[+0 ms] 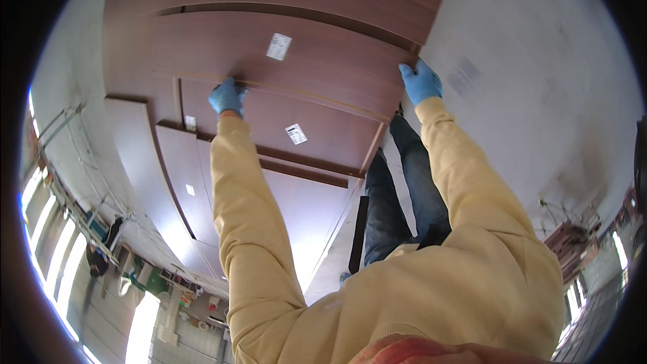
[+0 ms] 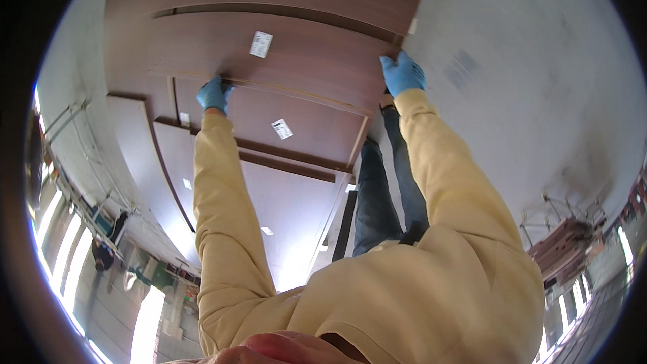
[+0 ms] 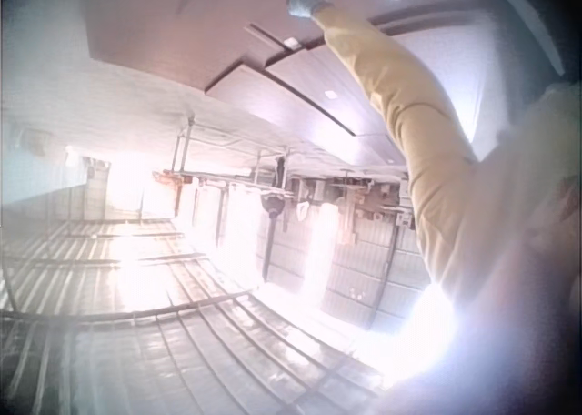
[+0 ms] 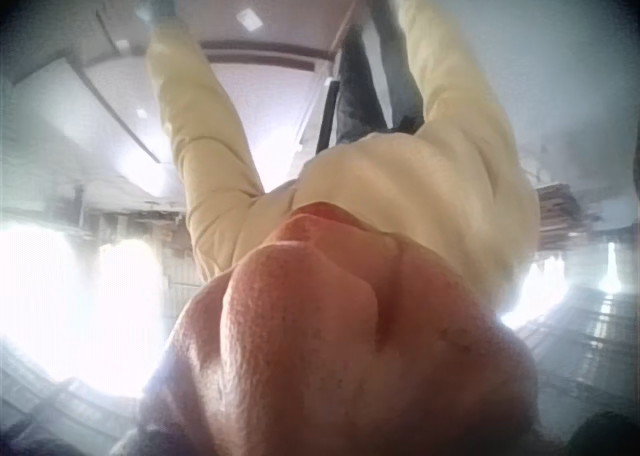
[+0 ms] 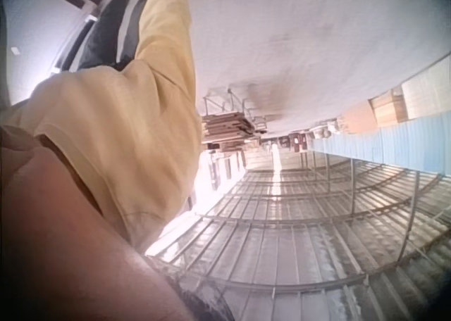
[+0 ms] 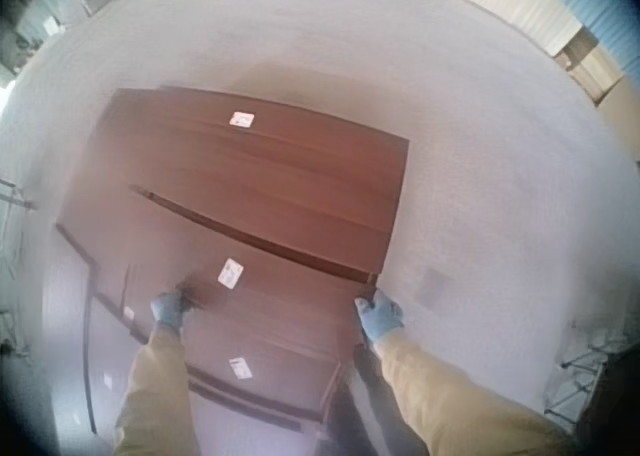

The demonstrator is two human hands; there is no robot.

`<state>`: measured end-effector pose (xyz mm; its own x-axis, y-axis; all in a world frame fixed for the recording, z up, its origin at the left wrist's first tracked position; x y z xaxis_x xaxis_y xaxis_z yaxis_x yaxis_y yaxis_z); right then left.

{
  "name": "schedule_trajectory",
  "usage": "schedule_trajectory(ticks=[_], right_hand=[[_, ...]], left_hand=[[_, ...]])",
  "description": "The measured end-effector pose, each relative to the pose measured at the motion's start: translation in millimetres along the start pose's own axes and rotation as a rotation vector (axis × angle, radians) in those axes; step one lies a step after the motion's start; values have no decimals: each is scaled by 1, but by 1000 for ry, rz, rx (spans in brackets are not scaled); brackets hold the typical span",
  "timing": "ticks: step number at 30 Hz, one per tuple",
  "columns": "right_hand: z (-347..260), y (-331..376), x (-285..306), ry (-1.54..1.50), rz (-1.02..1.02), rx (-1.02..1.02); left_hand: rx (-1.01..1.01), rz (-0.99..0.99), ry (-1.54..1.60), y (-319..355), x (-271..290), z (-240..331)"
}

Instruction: The person picks up brown wood panels from a stack, wipes each panel with a cloth, and places them back on the stack. The person also removes eyeglasses briefly during the task.

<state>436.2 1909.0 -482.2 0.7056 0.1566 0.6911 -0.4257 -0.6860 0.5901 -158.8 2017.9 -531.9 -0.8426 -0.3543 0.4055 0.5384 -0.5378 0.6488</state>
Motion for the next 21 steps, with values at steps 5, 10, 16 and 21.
schedule_trajectory(ticks=[5, 10, 16, 21], right_hand=[[-16, -10, 8, 13, 71, -18], [-20, -9, 13, -32, 7, -46], [-21, -11, 18, -48, 30, -63], [-16, -14, 17, -45, 21, -84]], left_hand=[[45, 70, 31, 22, 4, 9], [73, 70, 17, 27, 5, 9], [32, 104, 53, 25, 2, 12], [2, 86, 43, 19, -3, 15]])
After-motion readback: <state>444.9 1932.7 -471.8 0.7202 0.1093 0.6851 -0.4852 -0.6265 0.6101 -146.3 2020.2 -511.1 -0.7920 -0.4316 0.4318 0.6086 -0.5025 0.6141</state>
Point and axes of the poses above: each hand's wrist, its own y-axis away from the middle knuckle, its own x-axis out of the back of the hand, z = x × y, the point moved 10 cm from there along -y, towards the middle knuckle, and after that the axes turned 5 degrees about -y, right-handed, at the moved point
